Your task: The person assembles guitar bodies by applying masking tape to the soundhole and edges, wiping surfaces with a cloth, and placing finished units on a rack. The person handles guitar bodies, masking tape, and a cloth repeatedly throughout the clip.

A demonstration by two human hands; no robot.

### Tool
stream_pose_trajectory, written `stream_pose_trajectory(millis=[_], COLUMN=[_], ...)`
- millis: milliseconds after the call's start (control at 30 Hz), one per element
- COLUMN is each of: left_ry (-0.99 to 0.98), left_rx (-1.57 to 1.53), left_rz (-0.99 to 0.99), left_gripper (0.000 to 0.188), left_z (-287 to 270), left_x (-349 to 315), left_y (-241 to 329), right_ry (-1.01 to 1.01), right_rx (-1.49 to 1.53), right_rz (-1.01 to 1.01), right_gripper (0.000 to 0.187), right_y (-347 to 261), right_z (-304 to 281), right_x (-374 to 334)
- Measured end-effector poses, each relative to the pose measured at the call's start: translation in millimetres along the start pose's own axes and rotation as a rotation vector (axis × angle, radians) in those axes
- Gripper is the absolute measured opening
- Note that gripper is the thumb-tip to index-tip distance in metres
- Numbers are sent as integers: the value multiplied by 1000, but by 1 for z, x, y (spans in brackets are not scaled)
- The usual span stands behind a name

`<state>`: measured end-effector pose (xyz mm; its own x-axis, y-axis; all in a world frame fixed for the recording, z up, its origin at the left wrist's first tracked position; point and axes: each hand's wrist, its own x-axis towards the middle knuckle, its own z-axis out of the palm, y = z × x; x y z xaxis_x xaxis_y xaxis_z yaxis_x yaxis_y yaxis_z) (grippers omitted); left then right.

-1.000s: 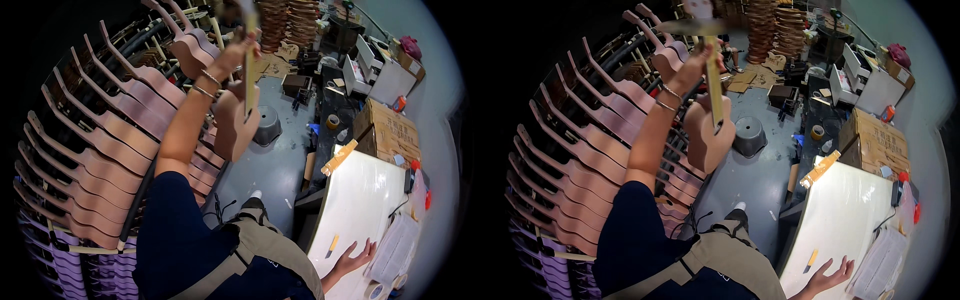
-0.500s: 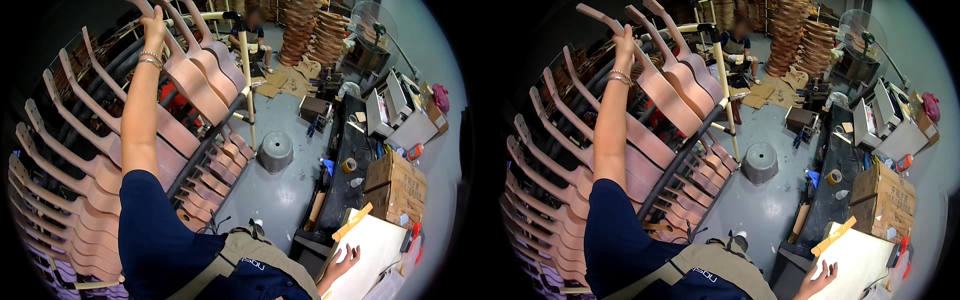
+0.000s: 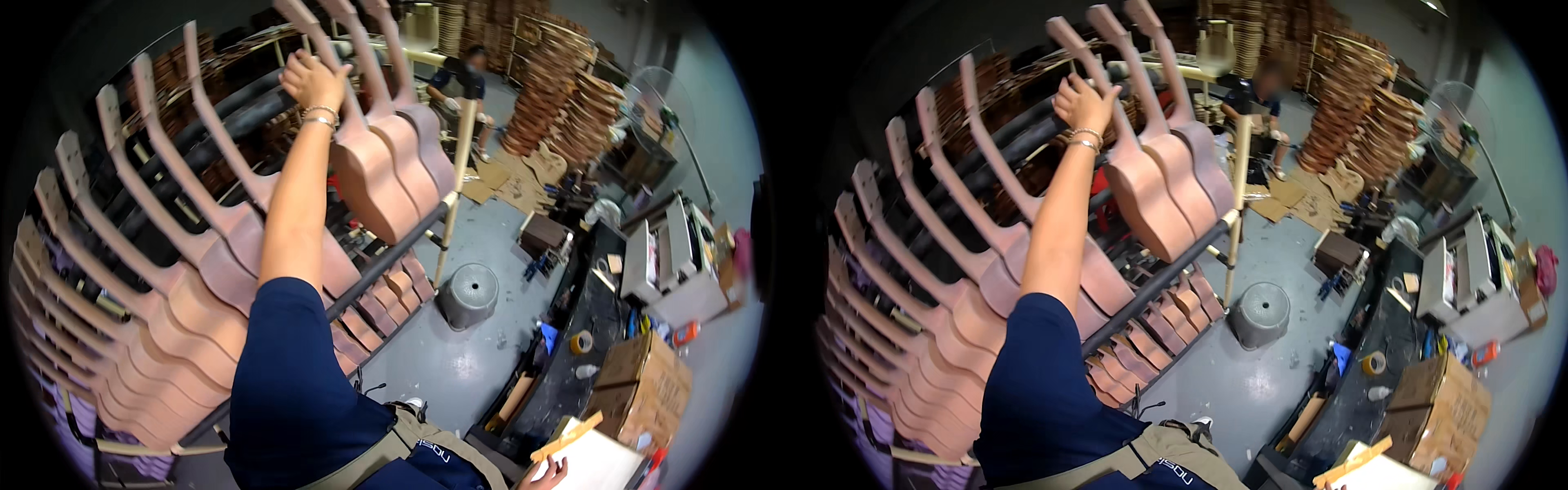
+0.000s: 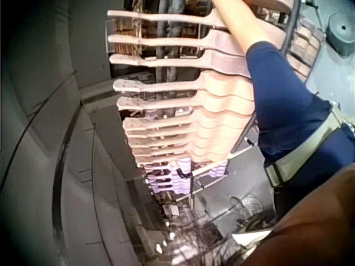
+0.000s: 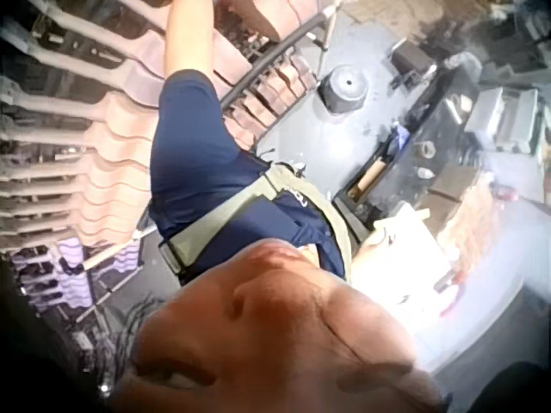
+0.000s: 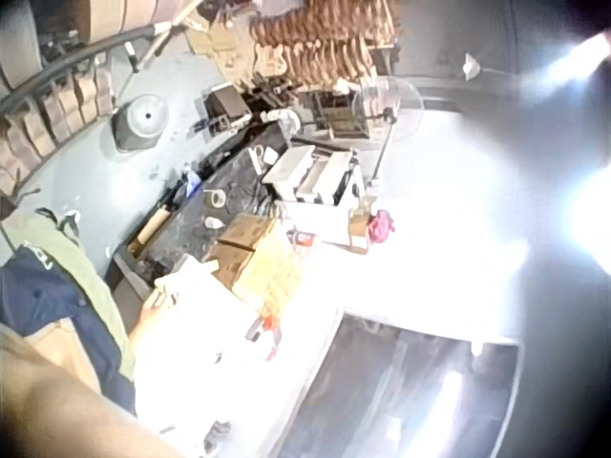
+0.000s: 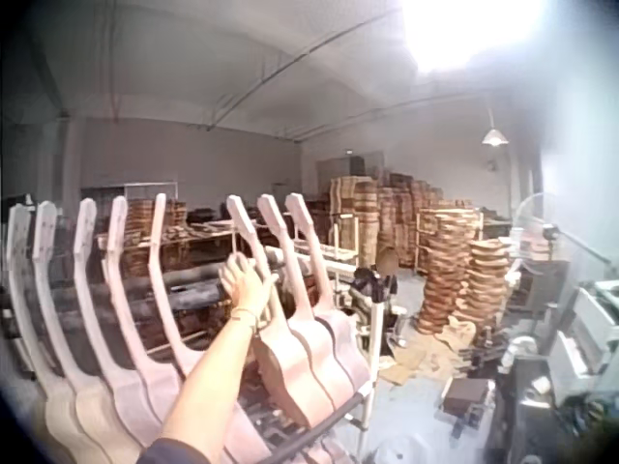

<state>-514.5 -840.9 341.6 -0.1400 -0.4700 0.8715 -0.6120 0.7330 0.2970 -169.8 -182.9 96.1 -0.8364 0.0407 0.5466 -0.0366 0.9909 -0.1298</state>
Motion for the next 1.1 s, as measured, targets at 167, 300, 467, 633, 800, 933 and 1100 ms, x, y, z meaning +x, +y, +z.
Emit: stream_pose_trajectory(millis=[167,300,467,633,800,933,1100], left_ry=[520,44,-257,-180,-311,-590,-1043], left_rx=[139,-246,-598,-775,-801,-1167,-1300], left_rz=[104,-198,-67,286,502,1067,2229], left_gripper=[87,77,73,71,50,44,63], left_z=[-118,-130,-156,-193,-261,-379,-558], left_x=[-24,-11,-64,-107,-199,-353,-533], left_y=[-39,-106,-113,-38,71,164,190], right_ry=[-154,-219,-253,-156,-23,235,143], right_rx=[241,352,537,517,475,341,-80], right_rz=[155,145,218,289,295,253,596], right_gripper=[25,25,23,27,27,30,53], right_y=[14,6,1,26,32,40,60], right_z=[20,30,30,7,-57,-121,-181], right_x=[-13,-4,-25,-87,-110,-150,-236])
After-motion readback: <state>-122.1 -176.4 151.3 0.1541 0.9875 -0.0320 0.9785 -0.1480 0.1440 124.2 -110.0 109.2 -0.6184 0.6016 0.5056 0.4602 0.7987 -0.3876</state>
